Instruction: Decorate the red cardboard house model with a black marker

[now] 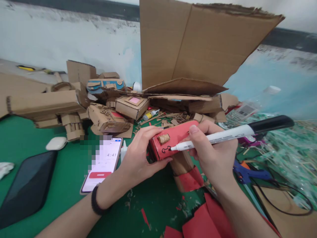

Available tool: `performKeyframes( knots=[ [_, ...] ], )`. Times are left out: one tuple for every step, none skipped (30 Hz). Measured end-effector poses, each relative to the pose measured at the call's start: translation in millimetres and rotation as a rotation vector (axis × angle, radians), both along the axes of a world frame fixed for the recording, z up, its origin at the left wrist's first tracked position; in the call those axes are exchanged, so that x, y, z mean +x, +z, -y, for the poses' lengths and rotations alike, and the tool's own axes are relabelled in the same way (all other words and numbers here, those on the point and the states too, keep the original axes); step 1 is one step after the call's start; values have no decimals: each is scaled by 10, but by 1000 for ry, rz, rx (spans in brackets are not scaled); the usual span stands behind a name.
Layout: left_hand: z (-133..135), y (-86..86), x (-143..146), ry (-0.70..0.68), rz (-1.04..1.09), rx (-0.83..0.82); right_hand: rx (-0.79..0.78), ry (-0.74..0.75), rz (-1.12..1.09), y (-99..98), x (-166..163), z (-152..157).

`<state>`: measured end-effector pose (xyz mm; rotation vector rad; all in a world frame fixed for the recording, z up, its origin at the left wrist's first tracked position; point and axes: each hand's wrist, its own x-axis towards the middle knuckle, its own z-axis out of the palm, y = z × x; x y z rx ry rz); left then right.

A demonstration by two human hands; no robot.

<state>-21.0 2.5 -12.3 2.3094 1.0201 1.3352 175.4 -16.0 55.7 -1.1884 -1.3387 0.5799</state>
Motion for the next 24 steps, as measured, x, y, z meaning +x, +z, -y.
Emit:
performKeyframes(
  knots=[
    [-1,-1,-2,-1,1,3,-1,4,1,-3,3,0],
    [-2,-3,-3,-1,1,5,-2,7,-1,-6,5,-1],
    [-3,-5,-3,0,1,6,-3,9,-6,-8,6,-1],
    [-3,-6,-3,1,1,6,-3,10,-11,-10,6,-1],
    [-4,-7,-2,1,-1,3,-4,11,-17,-12,4,-2],
    [-5,-7,-1,2,-2,2,-3,10,-21,-13,2,-2],
    [-5,-6,1,3,-3,1,-2,10,-23,-14,0,-2],
    [-5,-5,2,4,-3,2,-1,9,-22,-15,-2,-2],
    [-5,-4,2,4,-4,5,0,8,-22,-15,-3,-2],
    [-5,-2,2,4,-5,8,0,7,-20,-16,-3,-3],
    [-4,-1,1,4,-6,10,2,5,-16,-17,-2,-5],
    [-4,0,-1,6,-8,10,4,4,-10,-19,0,-6],
    [-4,0,-2,8,-10,8,6,4,-4,-20,3,-8],
    [-4,0,-4,11,-12,6,8,3,2,-22,5,-10],
    [-4,0,-5,14,-15,4,10,2,8,-23,8,-12],
    [-5,-1,-6,15,-16,3,11,0,12,-24,9,-13],
    [-5,-2,-6,14,-16,4,12,-2,15,-24,10,-14],
    [-5,-3,-5,13,-15,6,11,-4,15,-24,10,-14],
    [-5,-5,-4,10,-14,6,9,-4,12,-22,9,-14],
    [-6,-5,-3,8,-11,7,8,-4,8,-20,8,-14],
    [-6,-6,-2,6,-8,9,7,-2,2,-18,7,-14],
    [-6,-6,-1,5,-5,8,5,0,-5,-15,5,-13],
    [-7,-6,0,5,-4,8,5,3,-9,-12,4,-13],
    [-8,-6,1,5,-3,9,4,6,-12,-9,4,-13]
  ],
)
